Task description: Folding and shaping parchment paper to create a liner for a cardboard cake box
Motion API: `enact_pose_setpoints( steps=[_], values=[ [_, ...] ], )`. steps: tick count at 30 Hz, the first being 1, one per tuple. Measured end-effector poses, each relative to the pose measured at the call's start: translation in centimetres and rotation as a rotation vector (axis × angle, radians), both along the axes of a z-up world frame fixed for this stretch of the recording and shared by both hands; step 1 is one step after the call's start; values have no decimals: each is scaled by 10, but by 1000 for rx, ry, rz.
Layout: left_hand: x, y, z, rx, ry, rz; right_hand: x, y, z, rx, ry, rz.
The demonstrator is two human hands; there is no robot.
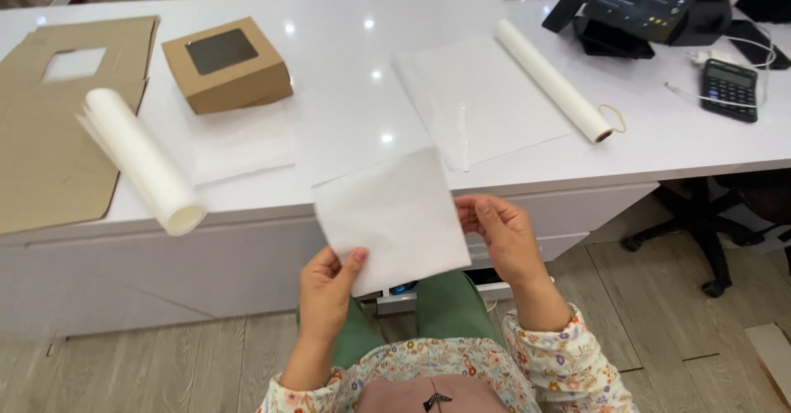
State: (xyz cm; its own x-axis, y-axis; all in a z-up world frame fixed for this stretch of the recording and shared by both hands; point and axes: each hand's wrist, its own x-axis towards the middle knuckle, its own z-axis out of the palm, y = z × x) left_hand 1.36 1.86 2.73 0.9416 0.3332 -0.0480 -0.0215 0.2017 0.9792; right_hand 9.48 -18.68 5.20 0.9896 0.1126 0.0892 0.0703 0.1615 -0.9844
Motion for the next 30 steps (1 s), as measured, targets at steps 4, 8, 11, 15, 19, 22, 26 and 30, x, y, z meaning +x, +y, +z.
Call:
enact_pose_setpoints(
  steps=[4,8,11,15,19,22,26,30],
  values=[
    [21,16,-18,-330,-201,287,27,1,40,-544,-66,-243],
    [40,18,10,-464,-195,320,89,5,18,-740,-187,-290],
    [59,17,21,-483,-193,348,123,14,4,-961,-124,-237],
    [87,17,24,-505,-175,335,134,26,5,-1086,-66,-208],
    [109,12,29,-544,-160,317,131,23,22,-1042,89,-156],
    [123,8,17,-577,-176,320,136,16,21,-1124,98,-43],
    [126,-4,25,-588,-157,288,128,15,34,-1137,156,33],
    [124,-12,28,-593,-157,302,127,14,28,-1193,110,82]
  ],
)
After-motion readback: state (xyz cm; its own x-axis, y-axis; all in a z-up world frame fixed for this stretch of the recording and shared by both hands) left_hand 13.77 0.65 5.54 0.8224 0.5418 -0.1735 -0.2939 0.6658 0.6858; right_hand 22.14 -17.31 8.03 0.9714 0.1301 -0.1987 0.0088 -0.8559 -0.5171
